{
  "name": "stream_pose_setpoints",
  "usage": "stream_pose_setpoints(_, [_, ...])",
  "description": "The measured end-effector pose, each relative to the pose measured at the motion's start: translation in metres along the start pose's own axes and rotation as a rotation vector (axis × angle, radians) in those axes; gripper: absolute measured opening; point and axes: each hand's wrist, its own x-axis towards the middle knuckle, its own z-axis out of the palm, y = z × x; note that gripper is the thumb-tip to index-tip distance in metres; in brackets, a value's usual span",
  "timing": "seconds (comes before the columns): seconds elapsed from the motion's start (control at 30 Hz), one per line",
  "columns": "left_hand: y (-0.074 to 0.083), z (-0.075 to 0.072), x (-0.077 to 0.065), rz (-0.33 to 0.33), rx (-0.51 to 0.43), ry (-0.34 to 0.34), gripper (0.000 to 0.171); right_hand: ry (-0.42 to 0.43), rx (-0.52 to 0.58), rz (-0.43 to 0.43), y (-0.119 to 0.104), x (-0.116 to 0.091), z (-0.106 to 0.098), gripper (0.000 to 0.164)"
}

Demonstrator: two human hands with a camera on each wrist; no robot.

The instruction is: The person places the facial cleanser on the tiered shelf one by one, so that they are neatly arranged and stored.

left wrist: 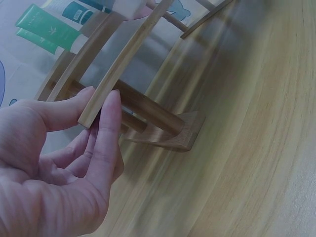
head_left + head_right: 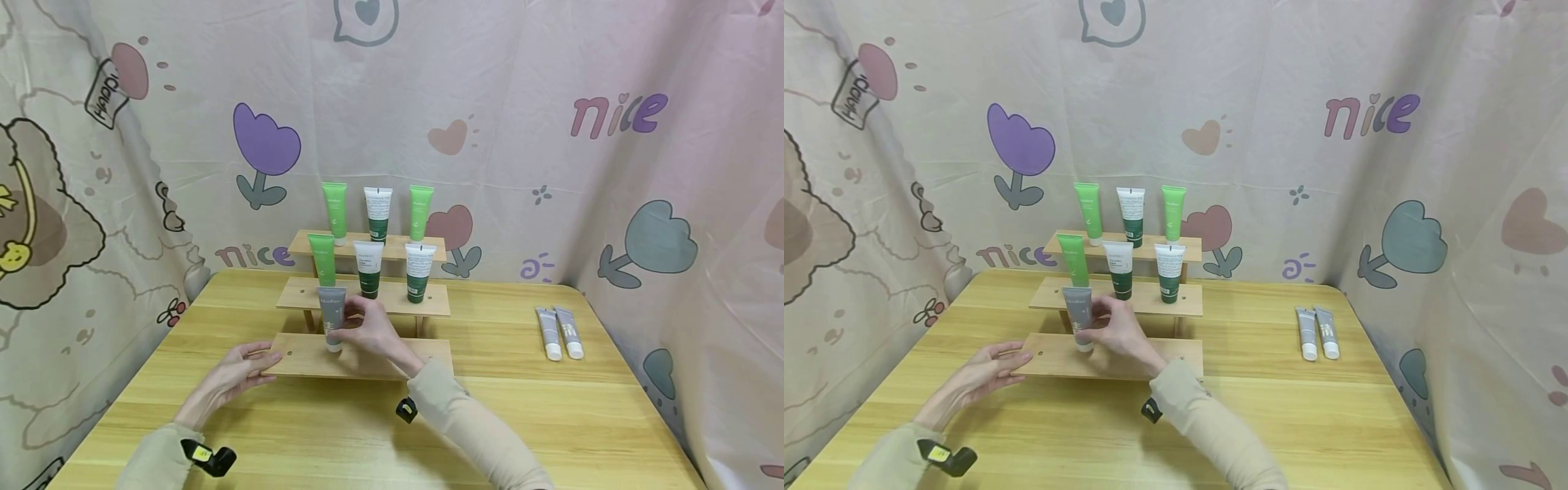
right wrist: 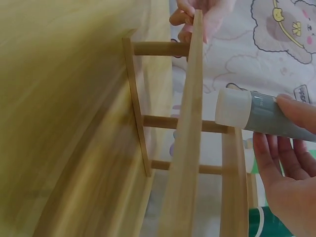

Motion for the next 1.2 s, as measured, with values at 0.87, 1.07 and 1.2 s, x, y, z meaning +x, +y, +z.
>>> stream_pose_setpoints(0.87, [0.000,0.000,0.001,-0.015,0.003,0.009,0.084,-0.031,-0.096,-0.028,0.003,0.006,0.024,0.046])
stream_pose_setpoints(1.07, [0.000,0.000,0.001,-0.017,0.003,0.010,0.084,-0.033,-0.100,-0.016,0.003,0.006,0.025,0.046])
stream_pose_setpoints(1.2, [0.001,0.001,0.001,-0.017,0.000,0.007,0.085,-0.035,-0.108,-0.014,0.003,0.007,0.026,0.046])
